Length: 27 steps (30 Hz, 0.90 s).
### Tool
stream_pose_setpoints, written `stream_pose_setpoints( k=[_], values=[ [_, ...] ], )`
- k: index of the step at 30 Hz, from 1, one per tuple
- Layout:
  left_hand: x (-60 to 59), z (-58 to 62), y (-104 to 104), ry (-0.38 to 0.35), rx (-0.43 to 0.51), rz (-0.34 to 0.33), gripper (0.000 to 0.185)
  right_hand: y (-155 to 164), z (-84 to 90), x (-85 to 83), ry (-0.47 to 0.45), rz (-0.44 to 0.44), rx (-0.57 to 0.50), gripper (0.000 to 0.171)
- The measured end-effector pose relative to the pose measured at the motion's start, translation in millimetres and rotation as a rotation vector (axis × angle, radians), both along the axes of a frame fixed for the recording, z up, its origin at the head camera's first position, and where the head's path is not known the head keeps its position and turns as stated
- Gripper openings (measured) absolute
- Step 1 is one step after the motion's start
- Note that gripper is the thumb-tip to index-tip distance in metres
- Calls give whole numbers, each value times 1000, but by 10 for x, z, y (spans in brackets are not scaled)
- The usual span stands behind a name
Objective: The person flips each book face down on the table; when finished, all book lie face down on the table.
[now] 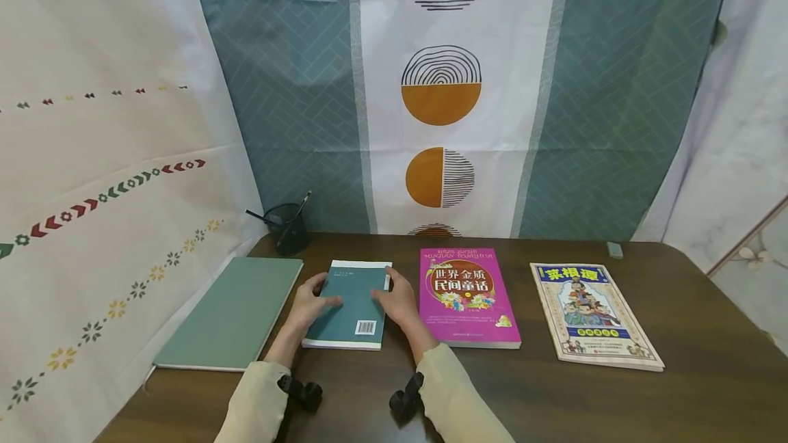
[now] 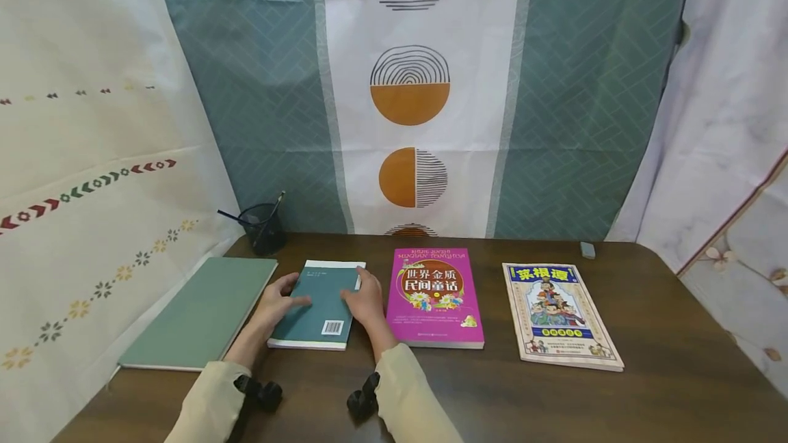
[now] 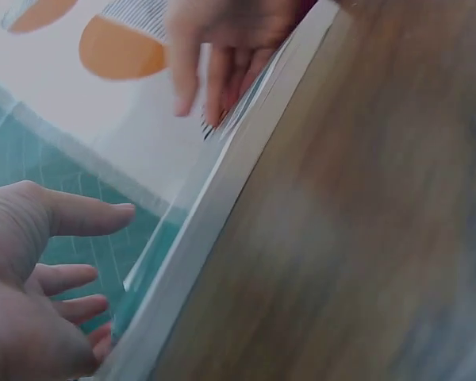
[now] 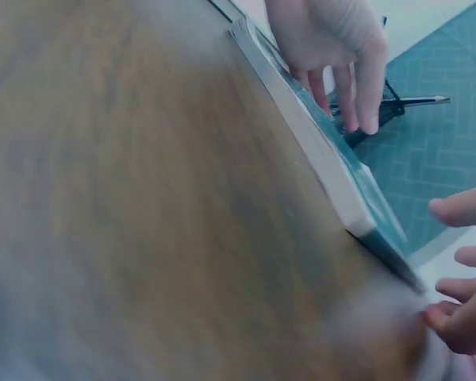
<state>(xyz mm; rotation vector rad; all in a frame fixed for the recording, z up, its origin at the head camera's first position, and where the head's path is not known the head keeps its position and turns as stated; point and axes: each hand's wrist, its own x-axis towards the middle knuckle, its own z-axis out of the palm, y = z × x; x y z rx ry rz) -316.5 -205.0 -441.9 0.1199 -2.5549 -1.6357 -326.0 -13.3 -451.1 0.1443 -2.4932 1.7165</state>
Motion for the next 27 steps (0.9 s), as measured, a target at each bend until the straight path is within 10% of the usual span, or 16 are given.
stream_pose_setpoints(
  k=[8,19,27],
  values=[
    [83,13,464,218,77,-41,59,239,254,79,-3,0,-157,61],
    [-55,-62,1442,252,109,-153,60,1187,434,-162,-45,-131,-128,61],
    [-56,-219,1665,242,-33,-154,69,1770,239,-182,-139,-207,-44,63]
  ],
)
